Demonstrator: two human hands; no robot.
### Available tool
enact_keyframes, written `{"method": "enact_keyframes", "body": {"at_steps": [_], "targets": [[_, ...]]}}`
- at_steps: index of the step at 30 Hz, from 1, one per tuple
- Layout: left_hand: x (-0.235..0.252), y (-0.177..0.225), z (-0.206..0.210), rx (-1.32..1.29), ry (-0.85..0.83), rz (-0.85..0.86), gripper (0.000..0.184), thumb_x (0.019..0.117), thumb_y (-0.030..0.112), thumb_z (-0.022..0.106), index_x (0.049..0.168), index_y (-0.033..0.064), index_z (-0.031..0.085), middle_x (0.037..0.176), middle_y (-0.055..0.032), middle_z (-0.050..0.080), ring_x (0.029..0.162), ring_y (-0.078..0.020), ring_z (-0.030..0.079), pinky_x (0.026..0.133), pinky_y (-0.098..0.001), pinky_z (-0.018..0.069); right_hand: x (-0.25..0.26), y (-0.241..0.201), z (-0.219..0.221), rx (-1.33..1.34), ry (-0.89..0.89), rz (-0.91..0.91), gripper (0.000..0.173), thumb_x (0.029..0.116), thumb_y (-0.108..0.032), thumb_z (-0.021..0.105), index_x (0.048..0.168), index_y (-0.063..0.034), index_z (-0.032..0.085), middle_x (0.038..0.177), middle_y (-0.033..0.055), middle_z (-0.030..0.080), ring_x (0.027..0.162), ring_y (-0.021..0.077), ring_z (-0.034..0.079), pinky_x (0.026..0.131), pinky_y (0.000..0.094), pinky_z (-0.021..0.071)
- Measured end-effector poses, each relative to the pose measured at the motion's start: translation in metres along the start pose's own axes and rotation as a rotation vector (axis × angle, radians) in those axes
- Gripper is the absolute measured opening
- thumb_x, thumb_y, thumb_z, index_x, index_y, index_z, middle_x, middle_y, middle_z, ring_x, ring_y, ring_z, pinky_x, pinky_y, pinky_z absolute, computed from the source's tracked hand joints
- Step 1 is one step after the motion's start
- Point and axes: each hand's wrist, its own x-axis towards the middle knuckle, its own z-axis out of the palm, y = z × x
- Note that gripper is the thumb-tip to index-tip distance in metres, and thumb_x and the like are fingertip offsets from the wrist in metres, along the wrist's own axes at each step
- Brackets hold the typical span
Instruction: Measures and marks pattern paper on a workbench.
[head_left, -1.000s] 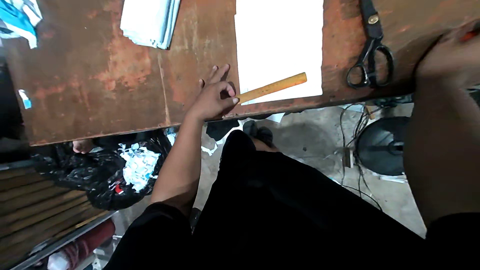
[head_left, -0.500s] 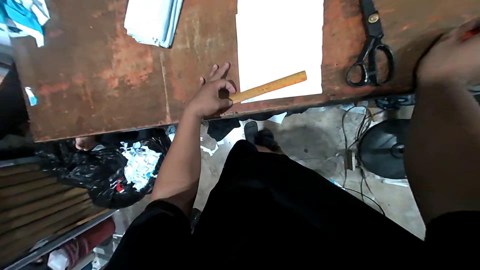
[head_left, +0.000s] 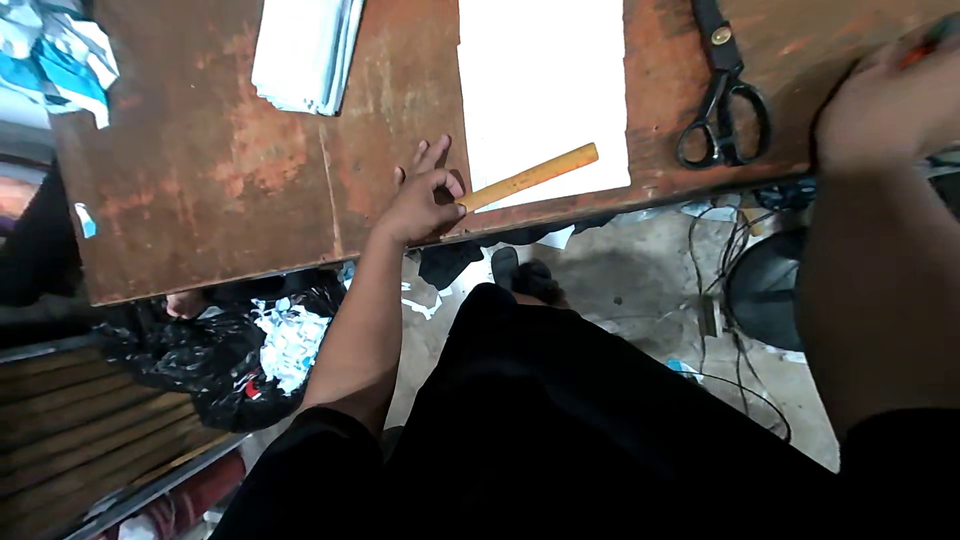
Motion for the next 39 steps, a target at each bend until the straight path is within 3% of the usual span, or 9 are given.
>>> {"method": "enact_keyframes", "body": {"at_steps": [4,8,13,18,22,26,32,35,39], "targets": [[-0.001,-0.003,0.0,-0.02,-0.002,0.005,0.014,0.0893,0.025,0.076,0.098,0.0149,0.073,0.173,-0.0017,0.019,0.161,-0.0238,-0.002,0.121,-0.0693,-0.0042,0.002,-0.001,0.001,-0.001,0.0,-0.005,0.054,0.1062,-0.04,0.037,0.147,-0.0084,0.053,0.145,0.022,0.057,0.135,0.0373,0.055,0.11,0.0598,0.0409],[-0.003,-0.01,-0.005,-0.089,-0.012,0.033,0.02,0.0884,0.017,0.066,0.107,0.0178,0.075,0.171,-0.0005,0.023,0.161,-0.0229,0.001,0.122,-0.0673,-0.003,-0.004,-0.004,0.0,0.02,-0.019,0.011,0.054,0.1076,-0.039,0.034,0.146,-0.0077,0.054,0.144,0.0221,0.058,0.134,0.0376,0.055,0.109,0.0593,0.0416],[-0.004,-0.012,-0.004,-0.11,-0.001,0.036,0.025,0.0843,0.02,0.076,0.11,0.0178,0.075,0.171,-0.0017,0.026,0.161,-0.0218,0.001,0.123,-0.0652,-0.0053,-0.005,-0.003,-0.001,0.029,-0.009,-0.015,0.053,0.1069,-0.038,0.035,0.145,-0.0072,0.054,0.144,0.0231,0.058,0.134,0.0383,0.055,0.108,0.0607,0.0407],[-0.003,-0.013,-0.003,-0.091,-0.011,0.025,0.03,0.0826,0.018,0.074,0.112,0.0201,0.074,0.172,0.0014,0.022,0.161,-0.0198,-0.001,0.123,-0.0666,-0.0056,-0.003,-0.001,0.0,0.011,0.029,-0.021,0.055,0.1057,-0.041,0.039,0.146,-0.006,0.054,0.144,0.0246,0.057,0.134,0.0394,0.055,0.109,0.0616,0.0404],[-0.004,-0.015,0.0,-0.09,0.006,0.034,0.027,0.0836,0.025,0.078,0.11,0.0197,0.073,0.172,-0.0005,0.022,0.161,-0.0207,-0.001,0.122,-0.0678,-0.0069,-0.002,-0.001,0.002,0.011,0.009,-0.018,0.053,0.1062,-0.038,0.038,0.145,-0.0051,0.054,0.143,0.0242,0.058,0.133,0.0391,0.056,0.108,0.0605,0.0415],[-0.004,-0.013,0.003,-0.078,0.04,0.044,0.025,0.084,0.024,0.077,0.108,0.019,0.073,0.172,-0.0017,0.023,0.161,-0.0209,0.001,0.123,-0.0667,-0.0059,-0.007,-0.003,-0.001,0.004,-0.037,-0.018,0.057,0.1085,-0.04,0.033,0.148,-0.0035,0.051,0.146,0.0251,0.055,0.136,0.0387,0.053,0.111,0.059,0.0396],[-0.004,-0.012,0.003,-0.089,0.044,0.045,0.023,0.0832,0.023,0.079,0.105,0.0195,0.074,0.171,-0.0011,0.024,0.161,-0.0213,0.001,0.123,-0.0671,-0.0065,-0.001,0.001,0.003,0.003,0.021,-0.037,0.053,0.1048,-0.039,0.039,0.146,-0.0083,0.054,0.144,0.0216,0.058,0.134,0.0366,0.056,0.109,0.0592,0.0416],[-0.003,-0.009,0.002,-0.09,0.034,0.022,0.023,0.0836,0.021,0.079,0.106,0.0192,0.074,0.172,-0.0002,0.022,0.161,-0.0204,-0.001,0.122,-0.0671,-0.008,-0.003,0.0,-0.001,0.013,0.006,-0.06,0.055,0.1058,-0.039,0.038,0.148,-0.0061,0.051,0.146,0.0235,0.055,0.136,0.0385,0.053,0.111,0.0596,0.0393],[-0.004,-0.01,0.002,-0.064,0.024,0.023,0.016,0.0895,0.028,0.075,0.103,0.018,0.073,0.172,-0.0006,0.022,0.161,-0.0212,-0.001,0.122,-0.0673,-0.0071,-0.008,-0.004,-0.004,-0.008,0.006,-0.037,0.055,0.1059,-0.039,0.038,0.148,-0.006,0.051,0.146,0.0244,0.055,0.136,0.0402,0.053,0.11,0.0622,0.0396]]}}
